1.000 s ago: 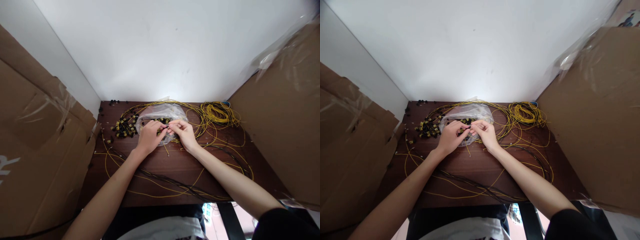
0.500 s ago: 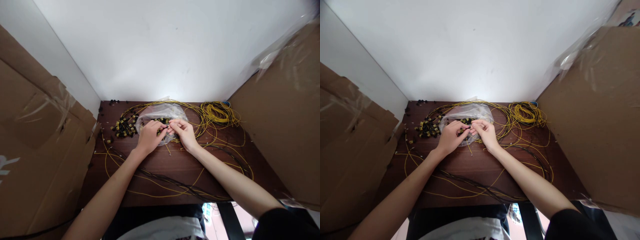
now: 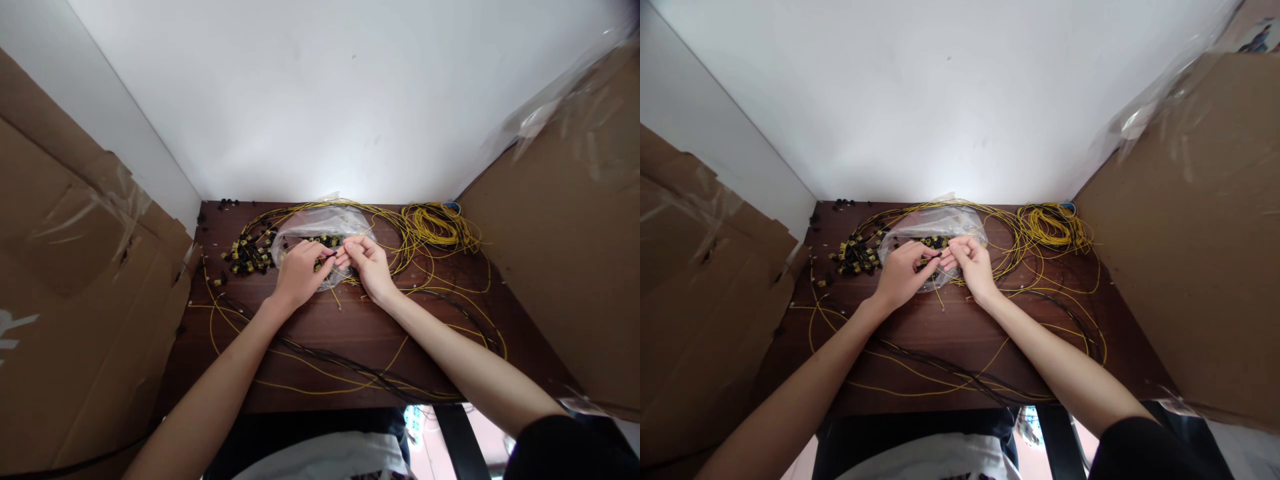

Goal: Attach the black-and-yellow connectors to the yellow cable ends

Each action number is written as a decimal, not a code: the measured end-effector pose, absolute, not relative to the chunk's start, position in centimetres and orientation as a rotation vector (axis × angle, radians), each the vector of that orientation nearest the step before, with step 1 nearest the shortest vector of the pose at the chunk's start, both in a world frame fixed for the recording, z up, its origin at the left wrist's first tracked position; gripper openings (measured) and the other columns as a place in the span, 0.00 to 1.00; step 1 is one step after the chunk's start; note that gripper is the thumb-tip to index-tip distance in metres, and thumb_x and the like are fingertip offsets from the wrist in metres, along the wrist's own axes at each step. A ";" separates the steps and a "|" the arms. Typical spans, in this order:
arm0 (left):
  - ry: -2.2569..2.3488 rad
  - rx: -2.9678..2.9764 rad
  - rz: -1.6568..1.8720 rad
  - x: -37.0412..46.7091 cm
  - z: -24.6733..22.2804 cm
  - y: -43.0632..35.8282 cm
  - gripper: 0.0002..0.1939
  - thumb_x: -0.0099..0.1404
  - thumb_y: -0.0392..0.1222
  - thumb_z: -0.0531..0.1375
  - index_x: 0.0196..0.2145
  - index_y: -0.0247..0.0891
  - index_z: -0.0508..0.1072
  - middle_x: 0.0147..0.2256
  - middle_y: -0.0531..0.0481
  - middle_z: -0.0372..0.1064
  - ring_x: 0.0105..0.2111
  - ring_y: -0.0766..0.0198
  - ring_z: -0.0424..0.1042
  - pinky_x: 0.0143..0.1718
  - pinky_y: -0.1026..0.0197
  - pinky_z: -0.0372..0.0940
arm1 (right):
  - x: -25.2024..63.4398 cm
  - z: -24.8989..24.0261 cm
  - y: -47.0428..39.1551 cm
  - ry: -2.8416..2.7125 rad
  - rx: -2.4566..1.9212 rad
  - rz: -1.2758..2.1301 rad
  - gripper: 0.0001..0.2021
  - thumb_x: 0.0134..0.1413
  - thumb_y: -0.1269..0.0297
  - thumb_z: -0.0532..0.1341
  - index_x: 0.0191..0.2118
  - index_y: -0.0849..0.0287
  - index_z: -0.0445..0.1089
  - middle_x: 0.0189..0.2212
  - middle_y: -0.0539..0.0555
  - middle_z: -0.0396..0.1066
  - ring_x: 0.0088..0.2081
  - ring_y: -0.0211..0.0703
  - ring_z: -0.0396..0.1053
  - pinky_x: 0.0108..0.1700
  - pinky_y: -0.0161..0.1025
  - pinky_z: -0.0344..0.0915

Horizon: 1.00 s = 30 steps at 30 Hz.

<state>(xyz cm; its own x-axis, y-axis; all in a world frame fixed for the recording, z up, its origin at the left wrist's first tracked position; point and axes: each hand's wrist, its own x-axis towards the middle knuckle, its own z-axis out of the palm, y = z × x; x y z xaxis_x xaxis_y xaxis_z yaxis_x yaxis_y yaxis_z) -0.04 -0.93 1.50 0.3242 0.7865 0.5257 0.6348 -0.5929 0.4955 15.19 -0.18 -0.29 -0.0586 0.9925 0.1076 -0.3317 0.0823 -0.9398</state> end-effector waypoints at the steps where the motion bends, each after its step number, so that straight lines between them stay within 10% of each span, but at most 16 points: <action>1: 1.300 2.390 1.125 0.0 1.5 -0.9 0.04 0.61 0.36 0.57 0.32 0.36 0.72 0.30 0.48 0.72 0.32 0.62 0.69 0.34 0.59 0.64 | 15.2 -0.3 -0.2 -1.055 -0.849 1.331 0.14 0.43 0.55 0.66 0.32 0.58 0.66 0.22 0.48 0.72 0.23 0.35 0.70 0.27 0.34 0.69; 30: 1.292 2.399 1.121 -0.1 1.3 -0.8 0.05 0.61 0.37 0.57 0.32 0.35 0.72 0.31 0.48 0.72 0.33 0.62 0.69 0.33 0.60 0.63 | 15.2 -0.1 -0.3 -1.071 -0.863 1.315 0.14 0.43 0.56 0.67 0.31 0.59 0.66 0.22 0.47 0.72 0.23 0.34 0.70 0.27 0.33 0.69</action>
